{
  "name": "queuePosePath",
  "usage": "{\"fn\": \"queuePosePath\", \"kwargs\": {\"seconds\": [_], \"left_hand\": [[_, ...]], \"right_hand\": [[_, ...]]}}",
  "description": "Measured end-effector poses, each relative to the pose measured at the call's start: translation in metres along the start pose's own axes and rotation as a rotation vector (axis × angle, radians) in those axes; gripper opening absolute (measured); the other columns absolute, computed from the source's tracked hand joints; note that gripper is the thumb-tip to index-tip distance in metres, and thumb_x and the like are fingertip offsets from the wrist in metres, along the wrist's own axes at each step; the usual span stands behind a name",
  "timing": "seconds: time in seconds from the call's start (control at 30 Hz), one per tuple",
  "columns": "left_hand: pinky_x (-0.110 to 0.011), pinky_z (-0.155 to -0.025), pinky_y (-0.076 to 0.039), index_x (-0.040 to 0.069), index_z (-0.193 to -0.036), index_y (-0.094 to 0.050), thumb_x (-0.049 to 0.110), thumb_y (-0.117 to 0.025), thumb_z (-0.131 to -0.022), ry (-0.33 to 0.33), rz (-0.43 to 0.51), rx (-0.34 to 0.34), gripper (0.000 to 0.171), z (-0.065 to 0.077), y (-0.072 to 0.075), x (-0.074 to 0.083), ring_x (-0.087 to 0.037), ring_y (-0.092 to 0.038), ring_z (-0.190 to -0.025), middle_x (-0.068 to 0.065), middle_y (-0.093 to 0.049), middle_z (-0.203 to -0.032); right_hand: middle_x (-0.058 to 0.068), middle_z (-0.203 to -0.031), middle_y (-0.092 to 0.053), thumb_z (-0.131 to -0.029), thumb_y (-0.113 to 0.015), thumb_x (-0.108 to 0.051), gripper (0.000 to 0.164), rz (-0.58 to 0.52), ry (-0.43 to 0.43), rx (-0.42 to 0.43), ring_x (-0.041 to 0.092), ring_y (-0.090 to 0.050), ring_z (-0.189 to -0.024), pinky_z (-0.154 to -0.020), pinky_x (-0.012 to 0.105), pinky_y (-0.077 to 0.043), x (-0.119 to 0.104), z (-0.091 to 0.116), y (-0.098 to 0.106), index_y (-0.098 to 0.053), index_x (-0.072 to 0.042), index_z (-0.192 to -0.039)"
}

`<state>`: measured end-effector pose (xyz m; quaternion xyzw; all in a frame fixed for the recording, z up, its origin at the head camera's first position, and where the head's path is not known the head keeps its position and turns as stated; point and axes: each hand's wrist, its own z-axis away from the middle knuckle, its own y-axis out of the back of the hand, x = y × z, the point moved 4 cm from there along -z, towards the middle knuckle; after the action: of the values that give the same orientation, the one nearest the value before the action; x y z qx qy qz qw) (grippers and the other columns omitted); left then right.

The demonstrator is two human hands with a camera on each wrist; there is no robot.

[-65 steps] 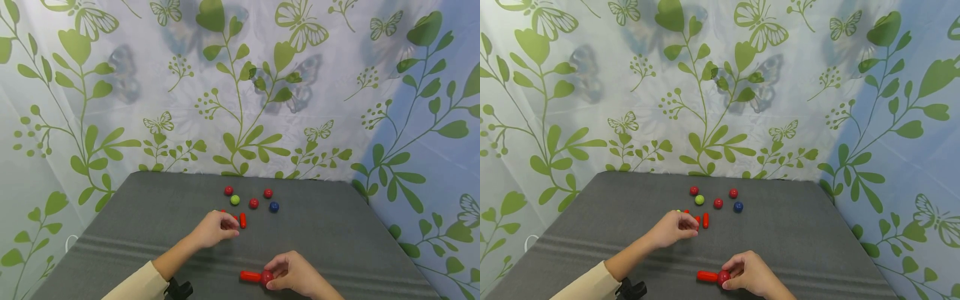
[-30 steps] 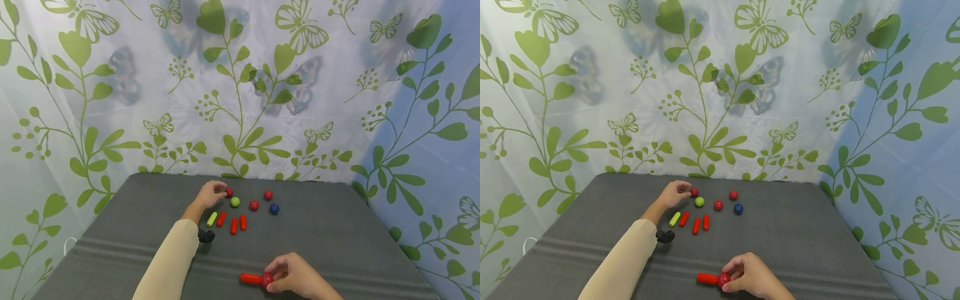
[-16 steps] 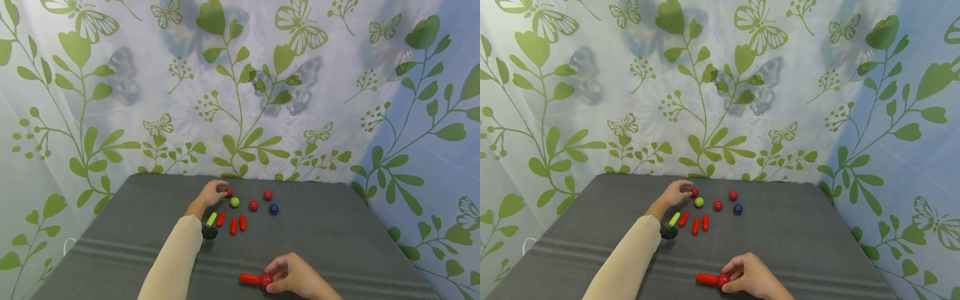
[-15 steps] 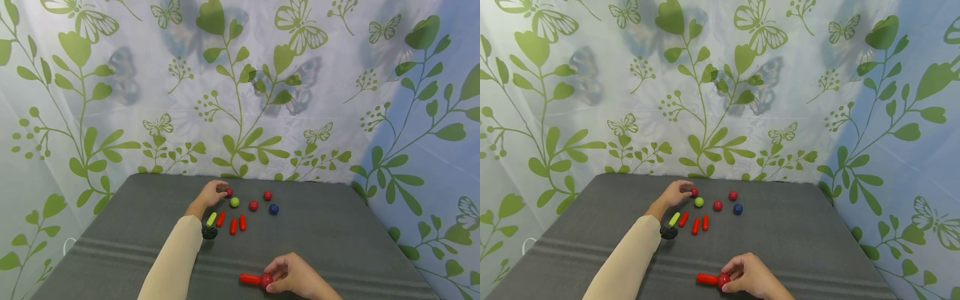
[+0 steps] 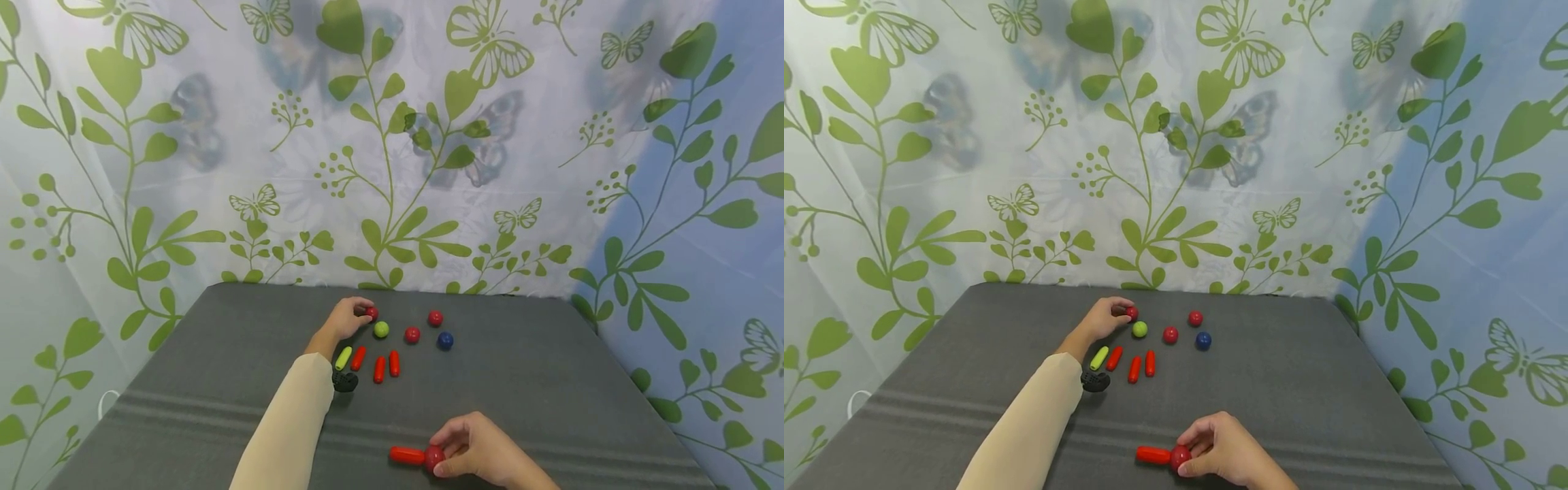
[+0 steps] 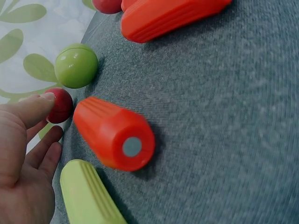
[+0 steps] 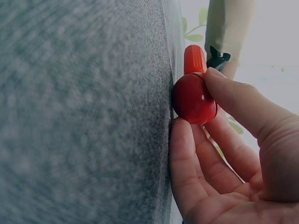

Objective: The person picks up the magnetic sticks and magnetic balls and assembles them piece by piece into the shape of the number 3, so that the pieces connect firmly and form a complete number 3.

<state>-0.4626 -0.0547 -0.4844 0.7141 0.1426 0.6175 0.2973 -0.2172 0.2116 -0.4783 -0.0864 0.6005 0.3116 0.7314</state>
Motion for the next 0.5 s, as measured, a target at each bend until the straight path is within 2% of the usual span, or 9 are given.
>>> {"fn": "queuePosePath", "kwargs": {"seconds": [0.2,0.5], "left_hand": [[-0.046,-0.100,-0.052,0.010,-0.128,-0.069,0.013,-0.073,-0.095,0.034,0.046,0.026,0.032,0.0015,-0.0001,0.0018,-0.030,-0.065,-0.116,-0.013,-0.070,-0.125],[-0.046,-0.101,-0.052,0.007,-0.129,-0.069,0.012,-0.074,-0.095,0.048,0.015,0.039,0.035,0.0034,-0.0012,0.0040,-0.030,-0.065,-0.115,-0.013,-0.070,-0.124]], "right_hand": [[0.007,-0.095,-0.077,-0.080,-0.088,-0.012,0.032,-0.009,0.014,-0.003,0.013,-0.069,-0.081,-0.071,0.023,-0.057,-0.0001,0.0001,0.0006,-0.076,-0.001,-0.107],[0.006,-0.095,-0.077,-0.079,-0.089,-0.015,0.033,-0.025,0.016,-0.011,0.014,-0.068,-0.082,-0.071,0.023,-0.057,0.0023,-0.0003,0.0003,-0.076,-0.002,-0.107]]}}
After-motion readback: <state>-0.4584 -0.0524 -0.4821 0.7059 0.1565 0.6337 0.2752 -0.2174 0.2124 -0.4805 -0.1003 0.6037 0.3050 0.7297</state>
